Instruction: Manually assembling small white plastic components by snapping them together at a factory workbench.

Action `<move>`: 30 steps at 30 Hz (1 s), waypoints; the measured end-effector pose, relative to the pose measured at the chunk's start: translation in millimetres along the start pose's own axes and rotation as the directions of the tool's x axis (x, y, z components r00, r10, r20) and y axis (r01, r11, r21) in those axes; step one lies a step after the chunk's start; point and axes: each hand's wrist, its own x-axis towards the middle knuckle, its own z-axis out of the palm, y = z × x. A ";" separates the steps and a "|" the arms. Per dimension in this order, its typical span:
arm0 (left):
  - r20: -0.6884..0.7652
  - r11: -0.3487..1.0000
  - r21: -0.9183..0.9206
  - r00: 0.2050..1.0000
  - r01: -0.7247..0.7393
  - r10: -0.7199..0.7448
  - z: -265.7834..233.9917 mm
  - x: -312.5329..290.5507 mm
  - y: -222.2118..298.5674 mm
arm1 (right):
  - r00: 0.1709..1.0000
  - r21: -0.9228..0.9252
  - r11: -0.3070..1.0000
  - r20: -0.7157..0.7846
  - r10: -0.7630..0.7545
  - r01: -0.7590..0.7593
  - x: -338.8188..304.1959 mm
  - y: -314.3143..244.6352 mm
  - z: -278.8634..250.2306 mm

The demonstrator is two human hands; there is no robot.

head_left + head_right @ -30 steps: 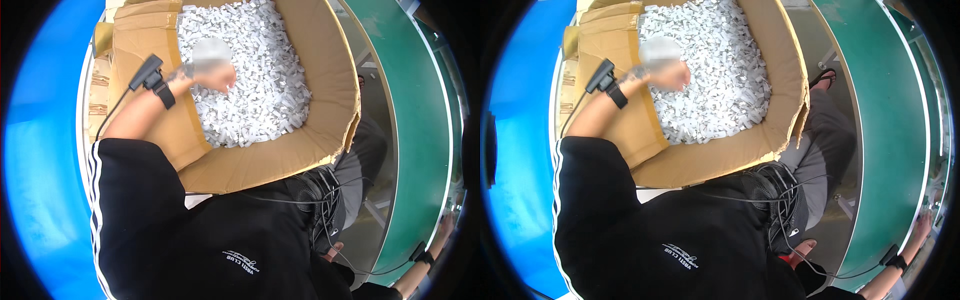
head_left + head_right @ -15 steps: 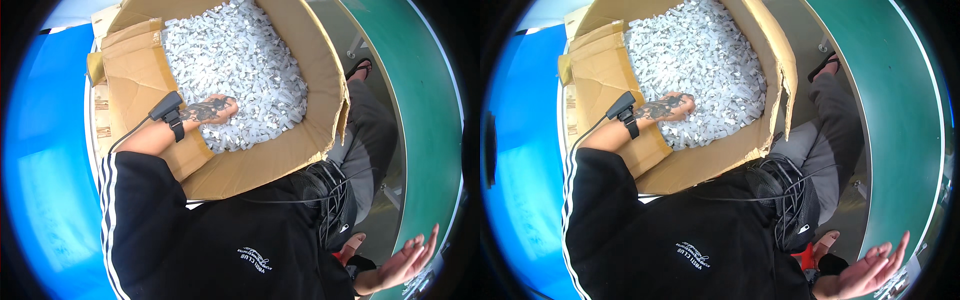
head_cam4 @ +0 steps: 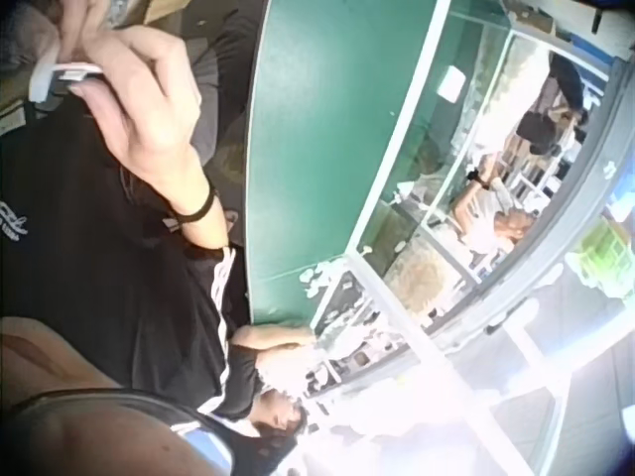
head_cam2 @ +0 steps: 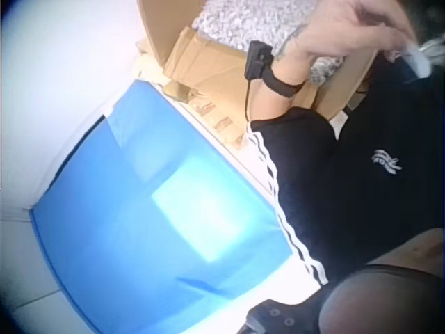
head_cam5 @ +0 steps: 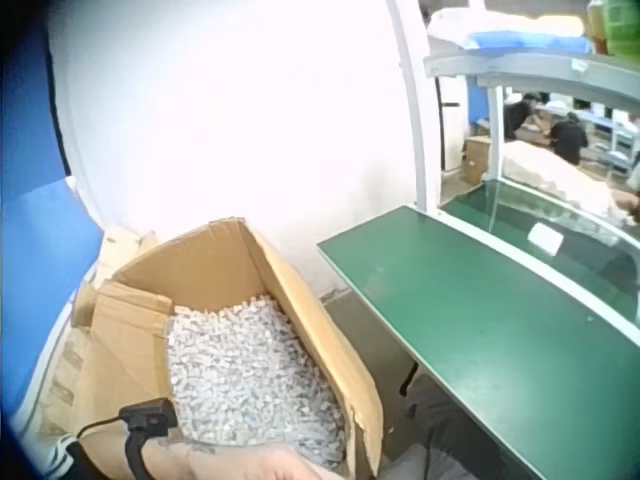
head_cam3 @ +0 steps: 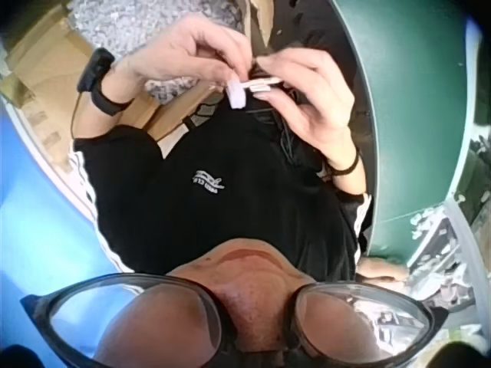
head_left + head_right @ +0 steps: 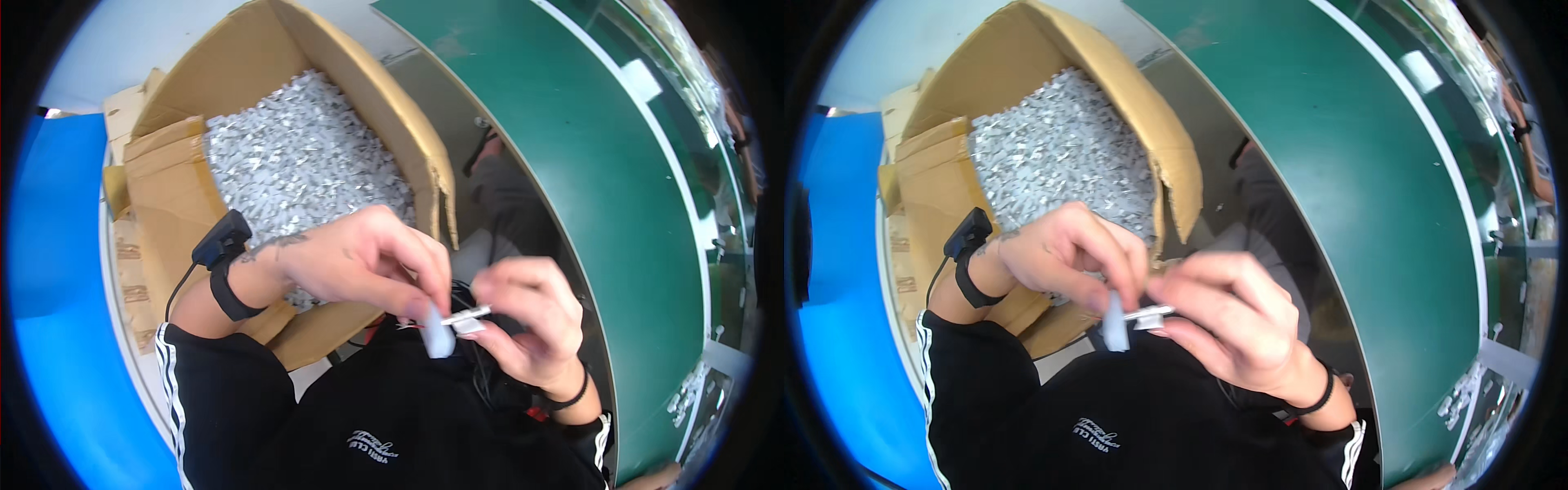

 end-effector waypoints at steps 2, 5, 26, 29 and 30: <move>-0.003 0.956 -0.237 0.984 0.172 -0.177 10.5 21.8 -5.8 | 0.998 -0.033 0.998 -0.009 -0.057 0.057 -10.1 -2.3 -9.9; -0.277 0.983 -0.172 0.955 0.056 -0.103 34.8 49.5 -13.6 | 0.950 -0.121 0.982 -0.294 0.102 -0.143 -35.0 -3.9 -16.1; -0.327 0.843 0.484 0.845 -0.236 0.424 63.2 79.0 -31.4 | 0.833 0.156 0.956 -0.469 0.294 -0.250 -75.9 8.6 -14.2; -0.316 0.856 0.458 0.856 -0.240 0.410 64.9 76.5 -27.7 | 0.829 0.211 0.942 -0.452 0.329 -0.259 -79.0 4.7 -12.7; -0.327 0.861 0.450 0.854 -0.236 0.405 66.0 76.1 -29.2 | 0.828 0.222 0.944 -0.458 0.323 -0.246 -80.3 3.6 -12.3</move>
